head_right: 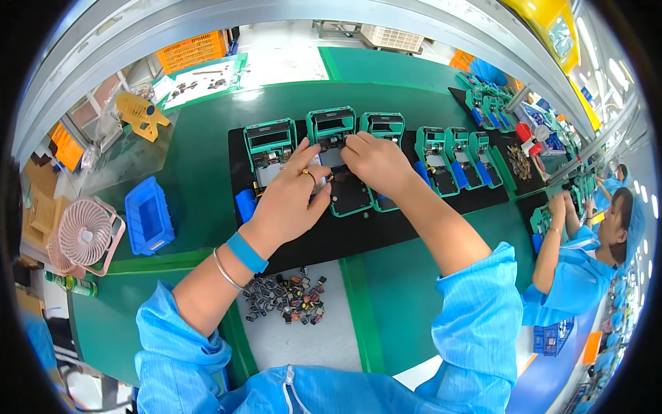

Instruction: The person assembles small electronic components into green plastic housings by hand, taking the components from blue bins and fitting them into the housings on an assembly line.

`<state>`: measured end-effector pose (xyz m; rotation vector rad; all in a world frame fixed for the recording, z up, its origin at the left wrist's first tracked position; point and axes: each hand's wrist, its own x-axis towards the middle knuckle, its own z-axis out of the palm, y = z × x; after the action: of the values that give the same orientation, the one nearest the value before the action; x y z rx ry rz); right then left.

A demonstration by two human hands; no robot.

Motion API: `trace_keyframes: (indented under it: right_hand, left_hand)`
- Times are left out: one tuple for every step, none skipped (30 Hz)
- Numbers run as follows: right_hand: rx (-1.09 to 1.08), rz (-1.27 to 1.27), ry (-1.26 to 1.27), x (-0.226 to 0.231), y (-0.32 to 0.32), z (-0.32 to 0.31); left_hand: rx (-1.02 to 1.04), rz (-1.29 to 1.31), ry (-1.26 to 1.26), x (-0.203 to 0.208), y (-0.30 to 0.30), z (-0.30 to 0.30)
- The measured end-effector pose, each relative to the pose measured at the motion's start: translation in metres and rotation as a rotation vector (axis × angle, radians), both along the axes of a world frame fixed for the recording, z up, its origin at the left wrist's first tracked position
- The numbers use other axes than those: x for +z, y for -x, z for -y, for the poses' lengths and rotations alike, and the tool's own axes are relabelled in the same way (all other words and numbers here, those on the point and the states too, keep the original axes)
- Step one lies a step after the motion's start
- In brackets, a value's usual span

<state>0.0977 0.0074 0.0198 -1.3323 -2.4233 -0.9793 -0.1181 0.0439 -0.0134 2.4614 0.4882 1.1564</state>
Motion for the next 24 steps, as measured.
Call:
trace_keyframes:
  right_hand:
    - [0.001,0.004,0.000,0.001,0.001,0.000]
    - [0.003,0.012,-0.001,0.001,0.001,0.000]
    - [0.004,0.019,-0.001,0.002,0.002,-0.001]
    - [0.006,0.022,0.001,0.002,0.002,-0.001]
    - [0.014,0.022,-0.003,0.002,0.001,-0.002]
    - [0.022,0.023,-0.007,0.003,0.000,-0.002]
    - [0.023,0.025,-0.007,0.002,-0.001,-0.003]
    - [0.017,0.007,-0.014,0.001,-0.003,-0.004]
    - [0.010,-0.012,-0.021,0.001,-0.004,-0.004]
    - [0.011,-0.010,-0.022,0.002,-0.004,-0.004]
    - [0.009,-0.013,-0.023,0.003,-0.004,-0.003]
    - [0.006,-0.016,-0.025,0.004,-0.004,-0.002]
    - [0.010,-0.017,-0.024,0.006,-0.001,-0.001]
    - [-0.010,-0.001,-0.010,0.010,0.002,0.000]
    - [-0.029,0.015,0.004,0.013,0.005,0.000]
    - [-0.031,0.015,0.005,0.016,0.005,0.001]
    - [-0.043,0.035,0.000,0.019,0.004,0.001]
    - [-0.056,0.055,-0.004,0.021,0.004,0.000]
    - [-0.059,0.054,-0.003,0.020,0.003,-0.002]
    - [-0.044,0.060,-0.012,0.019,0.002,-0.004]
    - [-0.029,0.065,-0.021,0.017,0.002,-0.005]
    - [-0.032,0.065,-0.024,0.016,0.002,-0.007]
    - [-0.054,0.068,-0.043,0.014,0.001,-0.008]
    - [-0.077,0.071,-0.062,0.012,0.001,-0.009]
  left_hand:
    - [0.006,0.011,-0.019,0.001,-0.001,0.001]
    - [0.008,0.015,-0.019,0.002,-0.001,0.001]
    - [0.006,0.005,-0.034,0.002,-0.001,0.001]
    - [0.006,-0.005,-0.048,0.001,-0.001,0.001]
    - [0.008,-0.003,-0.047,0.002,-0.001,0.002]
    - [-0.003,-0.028,-0.052,0.002,0.000,0.002]
    - [-0.014,-0.053,-0.060,0.003,0.000,0.002]
    - [-0.013,-0.051,-0.060,0.004,-0.001,0.003]
    - [-0.002,-0.086,-0.061,0.005,-0.002,0.004]
    - [0.010,-0.122,-0.063,0.006,-0.003,0.004]
    - [0.010,-0.120,-0.063,0.006,-0.003,0.005]
    - [0.037,-0.153,-0.086,0.005,-0.004,0.007]
    - [0.067,-0.188,-0.108,0.003,-0.003,0.008]
    - [0.070,-0.189,-0.107,0.000,-0.003,0.008]
    - [0.102,-0.193,-0.142,-0.004,-0.004,0.007]
    - [0.128,-0.194,-0.178,-0.005,-0.005,0.008]
    - [0.126,-0.195,-0.177,-0.005,-0.006,0.009]
    - [0.135,-0.194,-0.179,-0.005,-0.006,0.010]
    - [0.142,-0.192,-0.183,-0.005,-0.006,0.009]
    - [0.138,-0.193,-0.183,-0.005,-0.007,0.009]
    - [0.131,-0.205,-0.176,-0.005,-0.008,0.009]
    - [0.126,-0.215,-0.171,-0.004,-0.008,0.009]
    - [0.123,-0.216,-0.175,-0.003,-0.009,0.009]
    - [0.117,-0.220,-0.180,-0.003,-0.009,0.009]
